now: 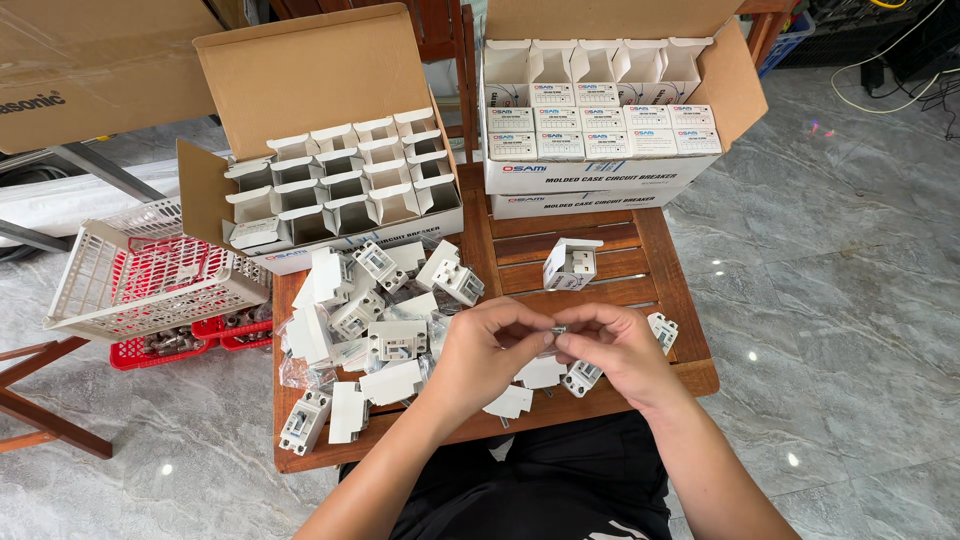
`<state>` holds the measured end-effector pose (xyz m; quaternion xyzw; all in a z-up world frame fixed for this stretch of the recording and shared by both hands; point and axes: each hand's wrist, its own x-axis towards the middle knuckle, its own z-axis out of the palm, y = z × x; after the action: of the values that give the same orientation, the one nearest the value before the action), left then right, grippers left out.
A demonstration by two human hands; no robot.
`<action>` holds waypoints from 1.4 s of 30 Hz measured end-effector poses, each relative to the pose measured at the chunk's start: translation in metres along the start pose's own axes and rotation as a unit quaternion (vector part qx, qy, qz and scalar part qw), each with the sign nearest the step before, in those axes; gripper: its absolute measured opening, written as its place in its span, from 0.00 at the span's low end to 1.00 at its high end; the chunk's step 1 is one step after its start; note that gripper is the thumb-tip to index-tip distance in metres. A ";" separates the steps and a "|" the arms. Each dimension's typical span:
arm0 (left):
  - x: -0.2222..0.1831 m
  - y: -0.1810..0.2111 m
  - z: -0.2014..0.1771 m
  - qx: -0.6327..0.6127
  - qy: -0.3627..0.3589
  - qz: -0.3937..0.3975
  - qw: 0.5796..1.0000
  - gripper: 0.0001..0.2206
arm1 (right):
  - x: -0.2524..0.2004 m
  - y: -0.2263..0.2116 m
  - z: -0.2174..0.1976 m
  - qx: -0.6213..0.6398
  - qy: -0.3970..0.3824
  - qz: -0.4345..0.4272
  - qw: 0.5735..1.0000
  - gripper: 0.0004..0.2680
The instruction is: The person picks up circuit breakers one at a time, turns them over by hand to check all sides, and places them into rows inside a box.
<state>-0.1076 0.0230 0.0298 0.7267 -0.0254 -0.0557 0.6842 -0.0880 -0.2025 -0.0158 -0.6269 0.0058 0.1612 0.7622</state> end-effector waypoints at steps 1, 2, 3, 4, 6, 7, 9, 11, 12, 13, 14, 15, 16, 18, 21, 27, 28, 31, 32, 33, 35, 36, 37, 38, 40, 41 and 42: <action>-0.001 0.005 0.000 0.000 0.000 0.000 1.000 0.06 | 0.000 -0.001 0.001 0.000 0.000 0.000 1.000 0.11; -0.002 0.011 0.000 0.012 -0.005 0.012 1.000 0.06 | 0.000 -0.001 0.002 -0.012 -0.002 -0.007 1.000 0.12; -0.003 0.016 -0.001 0.024 -0.010 0.024 0.999 0.06 | 0.000 -0.001 0.003 -0.024 -0.004 -0.014 1.000 0.13; -0.003 0.013 -0.001 0.024 -0.009 0.023 0.999 0.06 | -0.001 0.002 0.002 -0.024 -0.004 -0.013 1.000 0.13; -0.002 0.010 -0.003 -0.043 -0.014 -0.022 0.999 0.14 | 0.000 0.007 0.001 -0.021 0.013 -0.041 0.999 0.11; -0.004 0.009 -0.004 -0.043 -0.013 -0.022 0.999 0.14 | 0.001 0.008 0.001 -0.021 0.013 -0.041 0.999 0.11; -0.007 0.008 -0.006 -0.097 -0.027 -0.054 0.993 0.14 | 0.002 0.010 0.000 -0.046 0.027 -0.067 0.996 0.11; -0.005 0.007 -0.003 -0.105 -0.023 -0.046 0.993 0.12 | 0.002 0.013 0.000 -0.042 0.031 -0.070 0.996 0.11; -0.004 0.007 -0.002 -0.113 -0.018 -0.038 0.993 0.10 | 0.003 0.015 0.001 -0.037 0.034 -0.074 0.996 0.10; -0.004 0.006 -0.004 -0.113 -0.018 -0.039 0.993 0.10 | 0.001 0.014 0.002 -0.036 0.034 -0.074 0.996 0.10; -0.004 0.005 -0.005 -0.097 -0.013 -0.025 0.995 0.09 | 0.000 0.012 0.003 -0.020 0.026 -0.066 0.997 0.11; -0.003 0.005 -0.007 -0.081 -0.009 -0.010 0.997 0.08 | 0.000 0.011 0.004 -0.003 0.019 -0.059 0.998 0.12; -0.001 0.007 -0.007 -0.081 -0.010 -0.010 0.997 0.08 | -0.001 0.006 0.005 -0.003 0.020 -0.059 0.998 0.12; -0.002 0.011 -0.009 -0.027 -0.008 -0.001 1.000 0.07 | -0.003 -0.002 0.009 0.030 -0.010 -0.022 0.999 0.11; -0.003 0.011 -0.005 0.003 -0.012 -0.001 1.000 0.07 | 0.002 0.006 0.005 -0.009 -0.005 -0.033 0.999 0.07; 0.013 -0.014 0.012 -0.088 0.017 -0.064 0.994 0.10 | 0.001 -0.001 -0.001 -0.065 0.043 -0.101 0.992 0.10; 0.019 -0.014 0.015 -0.087 0.012 -0.065 0.994 0.10 | 0.004 -0.004 -0.007 -0.064 0.048 -0.100 0.992 0.10; 0.045 -0.012 0.024 0.003 0.014 -0.070 0.997 0.10 | 0.013 -0.028 -0.020 -0.140 0.065 -0.134 0.979 0.10; 0.057 -0.012 0.026 0.088 0.029 -0.028 0.995 0.12 | 0.014 -0.045 -0.020 -0.271 0.087 -0.171 0.943 0.08; 0.069 -0.012 0.028 0.173 0.047 0.016 0.984 0.13 | 0.015 -0.063 -0.019 -0.397 0.105 -0.206 0.888 0.06; 0.084 -0.001 0.037 0.221 0.054 0.005 0.974 0.20 | 0.037 -0.060 -0.030 -0.445 0.108 -0.238 0.857 0.06; 0.093 0.005 0.042 0.268 0.059 -0.006 0.962 0.27 | 0.049 -0.060 -0.035 -0.492 0.112 -0.268 0.821 0.07; 0.099 -0.002 0.043 0.268 0.060 -0.004 0.962 0.27 | 0.053 -0.056 -0.036 -0.492 0.112 -0.271 0.820 0.07; 0.106 -0.009 0.043 0.260 0.047 -0.015 0.964 0.23 | 0.058 -0.052 -0.036 -0.527 0.102 -0.279 0.796 0.07; 0.114 -0.017 0.044 0.251 0.035 -0.024 0.967 0.20 | 0.065 -0.048 -0.036 -0.563 0.094 -0.288 0.769 0.07; 0.114 -0.019 0.043 0.232 0.042 -0.032 0.971 0.17 | 0.066 -0.046 -0.034 -0.585 0.110 -0.262 0.759 0.06; 0.113 -0.022 0.041 0.212 0.049 -0.041 0.975 0.15 | 0.067 -0.043 -0.032 -0.606 0.126 -0.236 0.749 0.06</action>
<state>-0.0008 -0.0294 0.0007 0.8577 0.0269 -0.0413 0.5118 -0.0071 -0.2245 0.0041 -0.9532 -0.1456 -0.1346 0.2281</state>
